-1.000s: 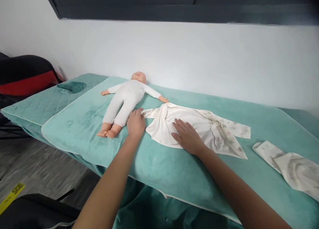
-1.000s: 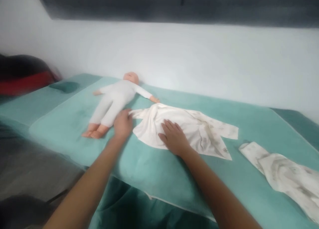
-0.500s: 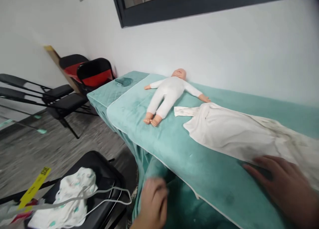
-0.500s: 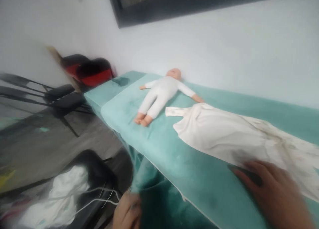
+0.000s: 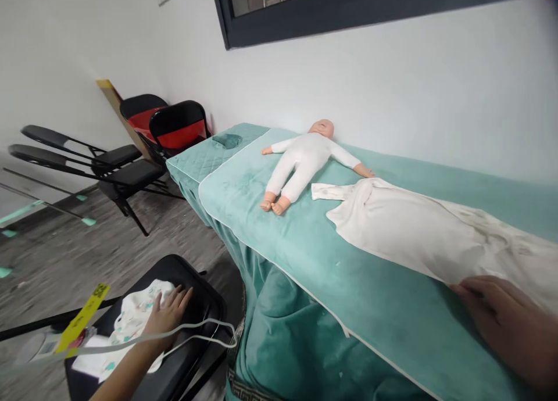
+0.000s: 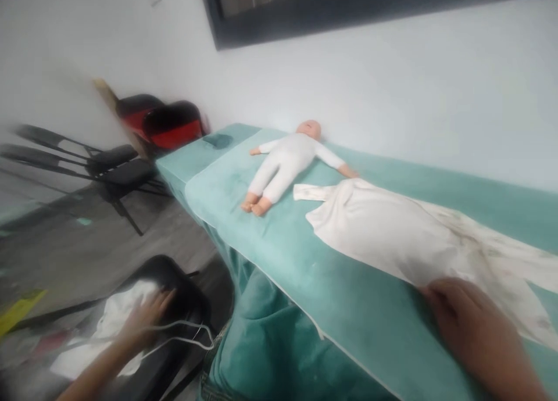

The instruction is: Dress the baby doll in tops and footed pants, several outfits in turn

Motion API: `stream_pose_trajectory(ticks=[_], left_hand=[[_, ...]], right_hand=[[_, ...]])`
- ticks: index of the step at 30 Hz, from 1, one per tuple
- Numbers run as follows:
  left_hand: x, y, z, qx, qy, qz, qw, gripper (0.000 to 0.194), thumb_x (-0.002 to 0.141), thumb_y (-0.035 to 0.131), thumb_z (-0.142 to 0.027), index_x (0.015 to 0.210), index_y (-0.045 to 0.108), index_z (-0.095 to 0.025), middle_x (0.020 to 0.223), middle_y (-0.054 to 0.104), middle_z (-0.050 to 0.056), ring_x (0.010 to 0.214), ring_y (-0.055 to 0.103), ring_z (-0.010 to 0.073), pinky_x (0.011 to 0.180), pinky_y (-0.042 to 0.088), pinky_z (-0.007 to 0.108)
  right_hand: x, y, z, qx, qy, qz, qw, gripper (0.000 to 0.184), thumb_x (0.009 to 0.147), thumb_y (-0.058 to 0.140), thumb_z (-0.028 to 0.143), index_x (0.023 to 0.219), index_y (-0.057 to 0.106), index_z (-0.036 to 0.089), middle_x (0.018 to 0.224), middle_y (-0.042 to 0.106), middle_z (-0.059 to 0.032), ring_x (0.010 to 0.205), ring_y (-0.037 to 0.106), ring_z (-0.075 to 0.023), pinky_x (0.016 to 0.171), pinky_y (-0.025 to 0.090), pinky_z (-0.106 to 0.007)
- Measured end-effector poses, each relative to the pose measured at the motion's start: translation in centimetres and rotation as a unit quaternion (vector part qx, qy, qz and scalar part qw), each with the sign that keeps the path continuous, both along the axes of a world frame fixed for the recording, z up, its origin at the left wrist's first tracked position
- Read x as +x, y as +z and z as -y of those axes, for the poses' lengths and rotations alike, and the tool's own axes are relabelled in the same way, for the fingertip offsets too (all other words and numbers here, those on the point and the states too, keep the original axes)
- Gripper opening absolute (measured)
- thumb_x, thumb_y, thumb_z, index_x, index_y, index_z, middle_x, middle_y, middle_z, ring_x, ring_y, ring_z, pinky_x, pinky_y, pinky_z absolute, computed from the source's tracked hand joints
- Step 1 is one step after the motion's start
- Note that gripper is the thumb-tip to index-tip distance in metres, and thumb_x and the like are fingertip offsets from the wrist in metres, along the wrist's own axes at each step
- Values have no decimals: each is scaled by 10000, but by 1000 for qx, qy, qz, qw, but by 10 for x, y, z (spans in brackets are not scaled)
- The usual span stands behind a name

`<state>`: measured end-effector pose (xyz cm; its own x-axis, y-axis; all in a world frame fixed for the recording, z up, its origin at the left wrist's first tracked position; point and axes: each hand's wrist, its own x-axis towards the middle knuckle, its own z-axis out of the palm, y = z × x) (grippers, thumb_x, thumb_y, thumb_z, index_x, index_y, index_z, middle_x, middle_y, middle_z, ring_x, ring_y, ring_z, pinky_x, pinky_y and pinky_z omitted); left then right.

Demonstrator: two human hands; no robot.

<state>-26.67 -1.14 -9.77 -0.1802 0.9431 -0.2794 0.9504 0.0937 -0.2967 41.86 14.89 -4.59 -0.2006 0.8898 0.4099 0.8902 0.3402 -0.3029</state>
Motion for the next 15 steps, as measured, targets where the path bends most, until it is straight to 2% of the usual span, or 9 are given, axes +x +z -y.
stream_pose_trajectory(ticks=[2,5,10,13,15], left_hand=[[-5,-5,-12,-36,-11,-16,999,671,762,404,-58,1398,583,-176,1412,610,151,1360,529,315,1164,287,567],[-12,-6,-17,-30,-44,-34,998,669,690,460,-116,1321,649,-231,1311,686,131,1249,616,343,1124,321,581],[-27,-5,-21,6,-58,50,997,603,542,549,-265,1098,747,-385,1195,752,60,1215,630,407,1094,324,612],[-16,7,-27,-19,-32,21,999,596,452,571,-261,986,789,-409,1171,758,77,1240,596,466,1092,293,632],[1,26,-29,-17,-19,25,999,574,425,579,-250,926,804,-416,1115,774,86,1203,607,498,1077,293,644]], right_hand=[[-8,7,4,-24,-11,5,1000,209,935,504,472,882,609,299,940,695,-112,875,653,-367,733,509,-523],[-18,13,6,-30,-9,4,1000,251,954,511,484,885,623,270,928,686,-86,893,644,-309,769,501,-457],[-23,17,3,-35,-18,3,999,254,985,503,463,907,614,248,927,661,-45,886,614,-240,768,476,-379],[-24,19,3,-40,-18,1,999,239,992,508,440,905,612,243,915,645,-40,879,597,-228,758,463,-365],[-25,20,2,-38,-13,-6,999,234,992,516,427,890,614,239,903,637,-40,877,590,-225,759,458,-363]])
